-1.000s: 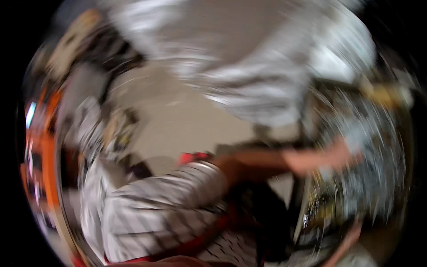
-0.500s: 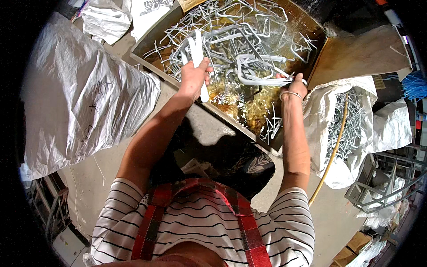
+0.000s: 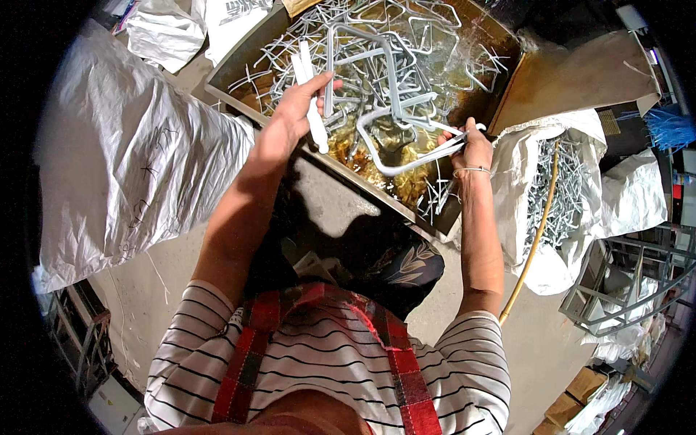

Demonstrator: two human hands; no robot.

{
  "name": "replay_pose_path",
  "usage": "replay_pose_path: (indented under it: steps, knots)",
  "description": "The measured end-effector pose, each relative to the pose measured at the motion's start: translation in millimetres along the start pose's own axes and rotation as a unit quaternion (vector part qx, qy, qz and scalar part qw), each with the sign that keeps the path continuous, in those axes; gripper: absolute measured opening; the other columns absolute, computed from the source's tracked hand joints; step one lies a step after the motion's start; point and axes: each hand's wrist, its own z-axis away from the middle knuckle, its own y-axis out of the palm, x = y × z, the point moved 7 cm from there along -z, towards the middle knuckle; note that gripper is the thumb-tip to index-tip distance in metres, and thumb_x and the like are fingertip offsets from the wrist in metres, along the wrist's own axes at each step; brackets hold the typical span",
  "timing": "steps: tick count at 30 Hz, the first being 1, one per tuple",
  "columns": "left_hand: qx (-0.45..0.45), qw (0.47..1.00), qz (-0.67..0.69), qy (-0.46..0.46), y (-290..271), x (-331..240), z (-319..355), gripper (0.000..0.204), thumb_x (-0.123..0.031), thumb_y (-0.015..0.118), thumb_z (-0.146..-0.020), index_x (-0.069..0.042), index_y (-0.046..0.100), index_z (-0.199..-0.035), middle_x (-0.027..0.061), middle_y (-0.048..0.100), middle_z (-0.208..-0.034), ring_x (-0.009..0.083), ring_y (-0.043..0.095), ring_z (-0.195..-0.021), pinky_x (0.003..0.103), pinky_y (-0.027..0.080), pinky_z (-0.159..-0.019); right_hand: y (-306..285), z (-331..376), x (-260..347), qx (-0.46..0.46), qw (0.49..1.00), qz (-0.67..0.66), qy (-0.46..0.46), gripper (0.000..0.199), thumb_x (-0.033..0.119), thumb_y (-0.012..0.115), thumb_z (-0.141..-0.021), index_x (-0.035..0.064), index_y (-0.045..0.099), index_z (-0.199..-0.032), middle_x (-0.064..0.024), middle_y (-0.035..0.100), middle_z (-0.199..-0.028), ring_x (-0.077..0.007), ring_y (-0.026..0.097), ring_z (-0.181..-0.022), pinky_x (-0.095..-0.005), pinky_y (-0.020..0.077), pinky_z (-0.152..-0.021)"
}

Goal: The person sorts white plastic hangers from a metal tray, separating them from debris and placing them into a large white sack. The person repeatedly picks up hangers, aligns them, and deposits them into the sack.

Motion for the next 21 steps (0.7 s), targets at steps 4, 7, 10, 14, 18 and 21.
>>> replay_pose_path:
  steps: [4,7,10,14,18,21]
  knots:
    - [0.042,0.997,-0.034,-0.055,3.0,8.4,-2.8,0.026,-0.005,0.057,-0.081,0.005,0.050,-0.104,0.0140,0.064,-0.086,0.0160,0.059,-0.064,0.025,0.048,-0.050,32.0,32.0,18.5,0.124,0.954,0.257,-0.090,0.035,0.030,0.051,-0.091,-0.0030,0.052,-0.078,-0.0129,0.058,-0.067,-0.0186,0.059,-0.054,-0.0283,0.0516,-0.045]
    - [0.048,0.991,0.076,-0.104,21.2,18.3,6.8,0.028,-0.003,0.049,-0.084,0.009,0.045,-0.109,0.0152,0.059,-0.097,0.0130,0.056,-0.068,0.025,0.053,-0.059,55.3,45.1,4.3,0.227,0.889,0.372,-0.141,0.029,0.027,0.060,-0.086,-0.0011,0.054,-0.084,-0.0089,0.060,-0.070,-0.0139,0.059,-0.059,-0.0252,0.0504,-0.050]
    - [0.120,0.967,0.225,-0.026,18.8,10.0,-7.0,0.029,0.002,0.042,-0.081,0.014,0.039,-0.108,0.0198,0.055,-0.099,0.0101,0.048,-0.055,0.023,0.045,-0.045,58.3,39.3,-11.8,0.246,0.756,0.537,-0.281,0.041,0.019,0.075,-0.072,0.0012,0.052,-0.100,-0.0077,0.061,-0.078,-0.0127,0.059,-0.069,-0.0245,0.0487,-0.052]
    - [0.106,0.943,0.316,0.007,2.8,-6.3,-19.1,0.023,-0.011,0.046,-0.089,-0.004,0.040,-0.110,0.0108,0.051,-0.084,0.0089,0.036,-0.049,0.022,0.033,-0.040,-2.6,8.4,-86.1,0.227,0.892,0.388,0.055,0.052,0.004,0.076,-0.067,-0.0027,0.048,-0.111,-0.0091,0.058,-0.082,-0.0127,0.058,-0.070,-0.0244,0.0483,-0.051]
    - [0.094,0.956,0.274,0.054,3.8,-16.6,-9.6,0.029,-0.030,0.040,-0.096,-0.006,0.044,-0.110,0.0055,0.044,-0.077,0.0084,0.032,-0.048,0.022,0.031,-0.042,8.3,9.4,-122.6,0.256,0.820,0.511,-0.044,0.104,0.045,0.079,-0.060,-0.0050,0.027,-0.134,-0.0242,0.035,-0.135,-0.0313,0.035,-0.125,-0.0379,0.0314,-0.102]
    - [0.121,0.934,0.334,0.045,3.3,-23.2,-3.1,0.029,-0.029,0.042,-0.095,-0.004,0.046,-0.110,0.0027,0.041,-0.073,0.0070,0.032,-0.047,0.021,0.030,-0.042,35.1,-3.2,-144.7,0.242,0.799,0.550,-0.027,0.120,0.060,0.075,-0.055,-0.0043,0.016,-0.138,-0.0263,0.024,-0.139,-0.0331,0.025,-0.130,-0.0366,0.0234,-0.107]
